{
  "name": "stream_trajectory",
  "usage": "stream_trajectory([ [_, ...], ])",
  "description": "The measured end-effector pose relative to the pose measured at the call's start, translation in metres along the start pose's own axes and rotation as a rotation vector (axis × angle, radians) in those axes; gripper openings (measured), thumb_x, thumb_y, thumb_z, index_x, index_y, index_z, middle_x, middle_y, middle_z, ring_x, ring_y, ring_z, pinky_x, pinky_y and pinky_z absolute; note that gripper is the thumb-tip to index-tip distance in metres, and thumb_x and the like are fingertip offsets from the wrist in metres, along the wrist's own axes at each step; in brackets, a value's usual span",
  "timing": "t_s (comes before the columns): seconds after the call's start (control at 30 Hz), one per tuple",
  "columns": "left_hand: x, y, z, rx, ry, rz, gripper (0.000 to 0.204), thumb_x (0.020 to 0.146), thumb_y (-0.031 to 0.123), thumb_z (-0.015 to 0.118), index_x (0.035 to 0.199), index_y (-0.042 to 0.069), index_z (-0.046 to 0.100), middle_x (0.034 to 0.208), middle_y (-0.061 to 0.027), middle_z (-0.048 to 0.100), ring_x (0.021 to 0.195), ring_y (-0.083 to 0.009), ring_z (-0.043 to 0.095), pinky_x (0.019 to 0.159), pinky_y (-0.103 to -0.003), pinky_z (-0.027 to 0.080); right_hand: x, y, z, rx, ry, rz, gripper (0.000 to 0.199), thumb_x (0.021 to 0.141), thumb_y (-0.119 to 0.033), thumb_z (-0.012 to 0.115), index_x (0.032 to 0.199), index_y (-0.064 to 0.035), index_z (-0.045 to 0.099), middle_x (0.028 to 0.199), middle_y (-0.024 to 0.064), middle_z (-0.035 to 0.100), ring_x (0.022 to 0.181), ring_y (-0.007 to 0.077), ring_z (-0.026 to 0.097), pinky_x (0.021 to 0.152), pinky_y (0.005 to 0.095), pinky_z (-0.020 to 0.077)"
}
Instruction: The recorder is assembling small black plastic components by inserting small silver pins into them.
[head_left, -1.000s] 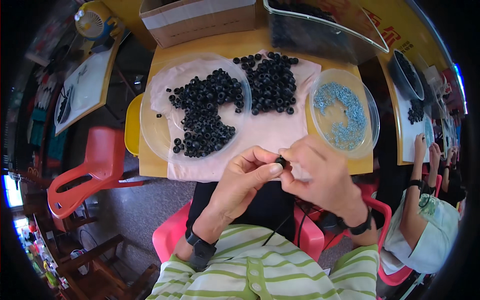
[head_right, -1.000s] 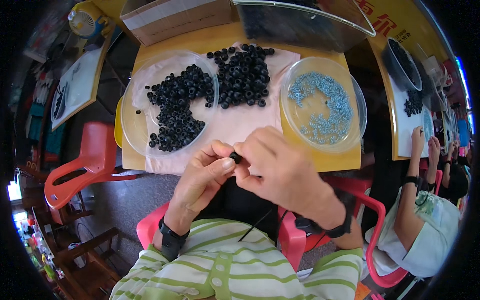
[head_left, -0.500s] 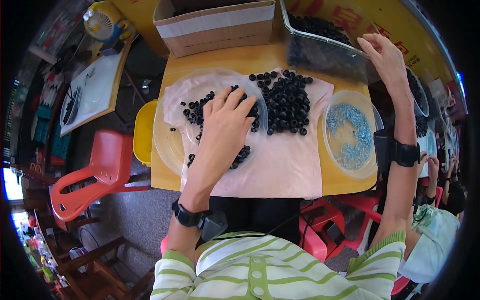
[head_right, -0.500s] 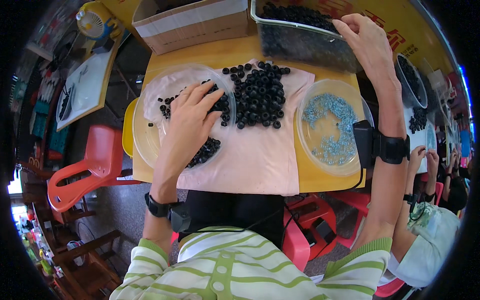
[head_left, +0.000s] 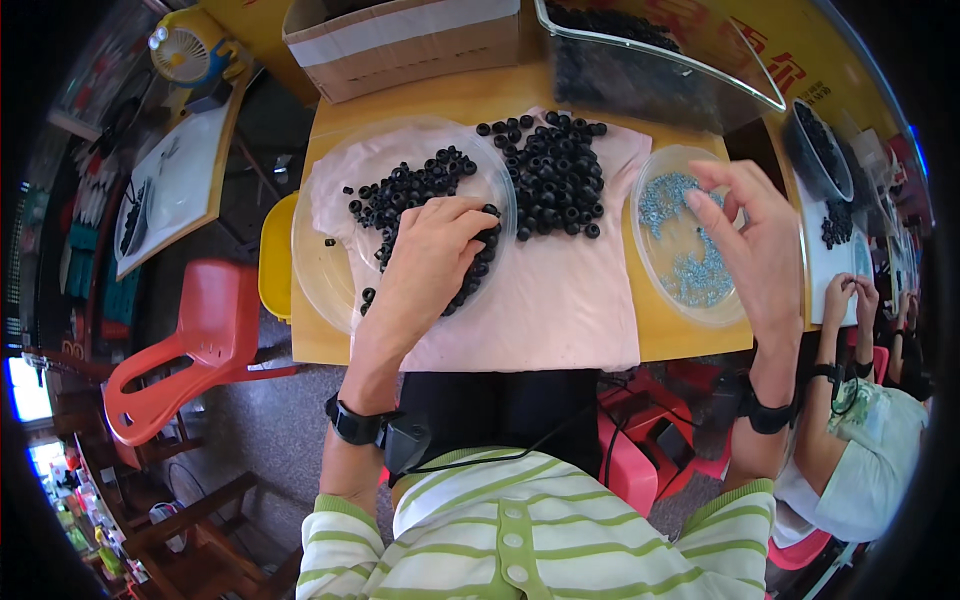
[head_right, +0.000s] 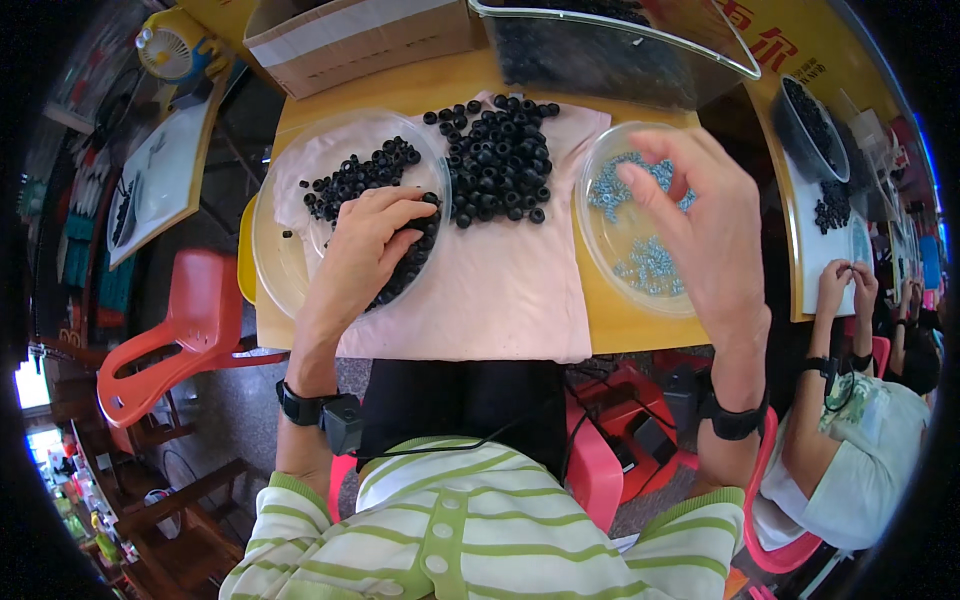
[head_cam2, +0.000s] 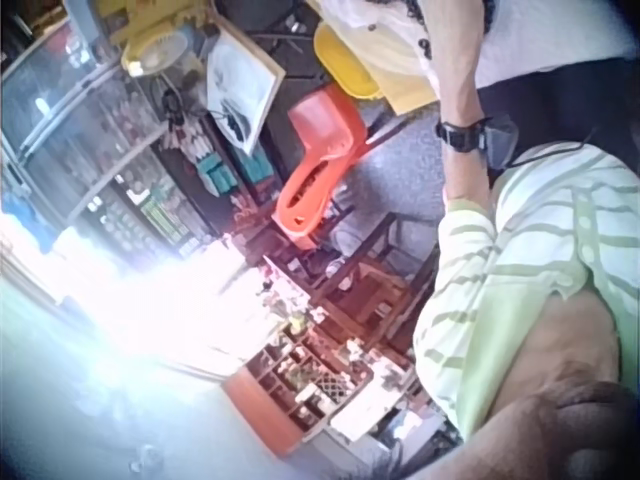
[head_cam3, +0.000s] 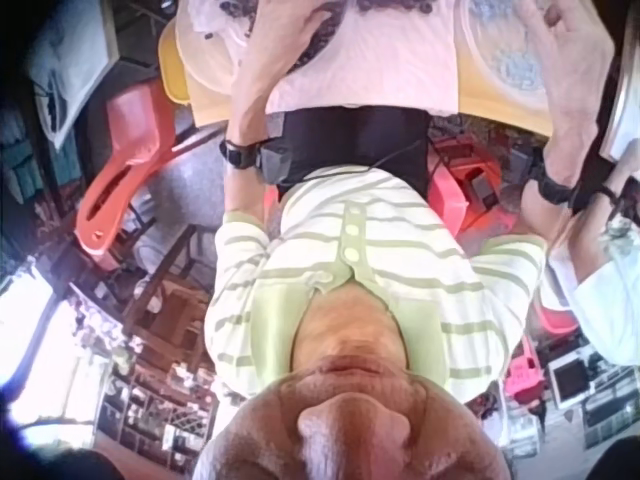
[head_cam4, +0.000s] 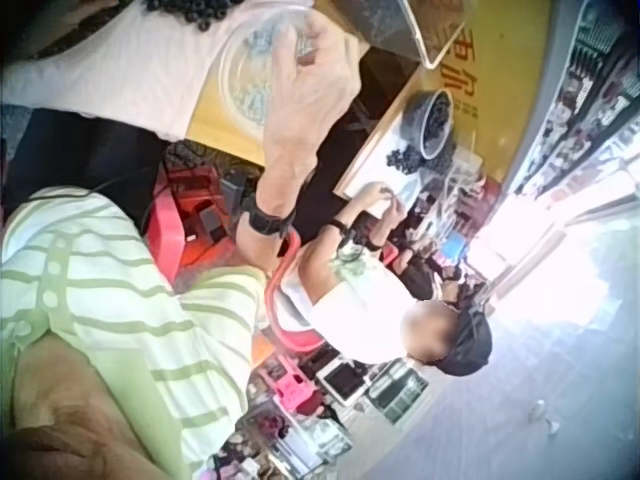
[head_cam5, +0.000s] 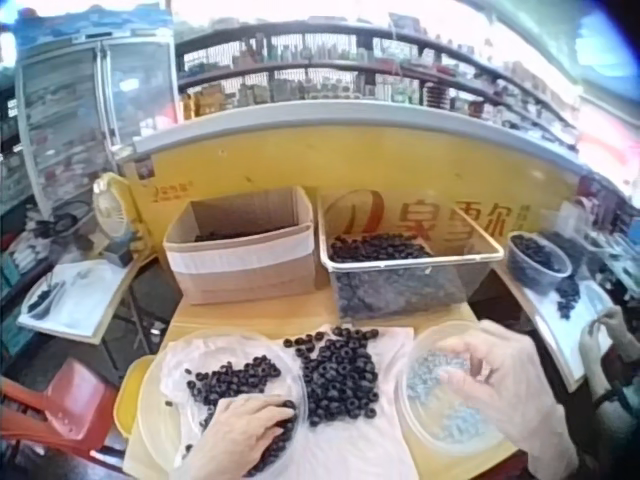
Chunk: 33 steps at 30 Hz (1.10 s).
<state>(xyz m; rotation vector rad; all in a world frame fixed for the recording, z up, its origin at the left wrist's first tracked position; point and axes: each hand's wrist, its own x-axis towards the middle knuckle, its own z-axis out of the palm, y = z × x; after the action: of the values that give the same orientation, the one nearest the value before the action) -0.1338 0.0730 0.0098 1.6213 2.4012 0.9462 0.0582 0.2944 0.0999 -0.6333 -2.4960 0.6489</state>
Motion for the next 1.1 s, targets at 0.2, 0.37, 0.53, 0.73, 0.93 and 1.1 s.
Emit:
stream_trajectory([
  [0.2,-0.002,0.002,-0.003,0.003,0.011,-0.018,0.024,0.08,0.003,0.067,0.103,0.005,0.067,0.111,-0.0088,0.064,0.11,-0.0266,0.055,0.094,-0.036,0.039,-0.04,0.023,0.0,0.037,-0.029,0.084,0.023,0.082,-0.007,0.068,0.104,-0.0014,0.066,0.083,0.0058,0.061,0.06,0.0124,0.047,0.059,0.0265,0.0421],
  [0.37,-0.005,-0.003,-0.009,-0.013,0.055,-0.056,0.024,0.077,-0.001,0.068,0.101,0.003,0.068,0.101,-0.0106,0.066,0.096,-0.0283,0.061,0.083,-0.034,0.048,-0.061,0.031,-0.003,0.072,-0.026,0.159,0.021,0.082,-0.005,0.068,0.103,0.0003,0.066,0.082,0.0055,0.06,0.06,0.0117,0.046,0.059,0.0255,0.0413],
  [0.53,-0.009,0.002,-0.014,-0.173,0.071,-0.167,0.023,0.08,-0.003,0.067,0.103,0.002,0.068,0.096,-0.0103,0.067,0.087,-0.0188,0.064,0.078,-0.027,0.049,-0.073,0.036,0.002,0.1,-0.029,0.18,0.02,0.082,-0.004,0.067,0.102,0.0004,0.066,0.081,0.0047,0.059,0.06,0.0115,0.045,0.059,0.0249,0.0407],
  [0.73,-0.015,0.003,-0.01,-0.402,0.302,-0.216,0.017,0.084,-0.003,0.066,0.101,-0.001,0.068,0.093,-0.0073,0.067,0.082,-0.015,0.064,0.076,-0.025,0.05,-0.067,0.05,0.013,0.06,-0.028,0.124,0.019,0.081,-0.004,0.068,0.1,-0.0017,0.066,0.082,0.0083,0.062,0.063,0.0173,0.055,0.061,0.0289,0.0455],
  [0.93,-0.022,0.038,-0.001,-1.061,0.255,-0.479,0.013,0.094,0.005,0.059,0.1,-0.004,0.066,0.097,-0.0091,0.067,0.08,-0.0126,0.063,0.073,-0.022,0.051,-0.048,0.061,0.033,-0.059,-0.011,0.063,0.014,0.082,-0.005,0.067,0.095,-0.0024,0.066,0.084,0.0093,0.064,0.072,0.0235,0.062,0.063,0.0324,0.0483],
  [1.1,-0.034,0.069,0.027,-1.392,0.063,-0.46,0.017,0.095,0.005,0.055,0.107,-0.005,0.063,0.106,-0.0137,0.065,0.095,-0.0192,0.065,0.085,-0.03,0.053,-0.034,0.064,0.037,-0.135,-0.034,0.081,0.009,0.082,-0.007,0.067,0.09,-0.0035,0.066,0.084,0.0093,0.064,0.078,0.0266,0.063,0.068,0.0349,0.0491],
])
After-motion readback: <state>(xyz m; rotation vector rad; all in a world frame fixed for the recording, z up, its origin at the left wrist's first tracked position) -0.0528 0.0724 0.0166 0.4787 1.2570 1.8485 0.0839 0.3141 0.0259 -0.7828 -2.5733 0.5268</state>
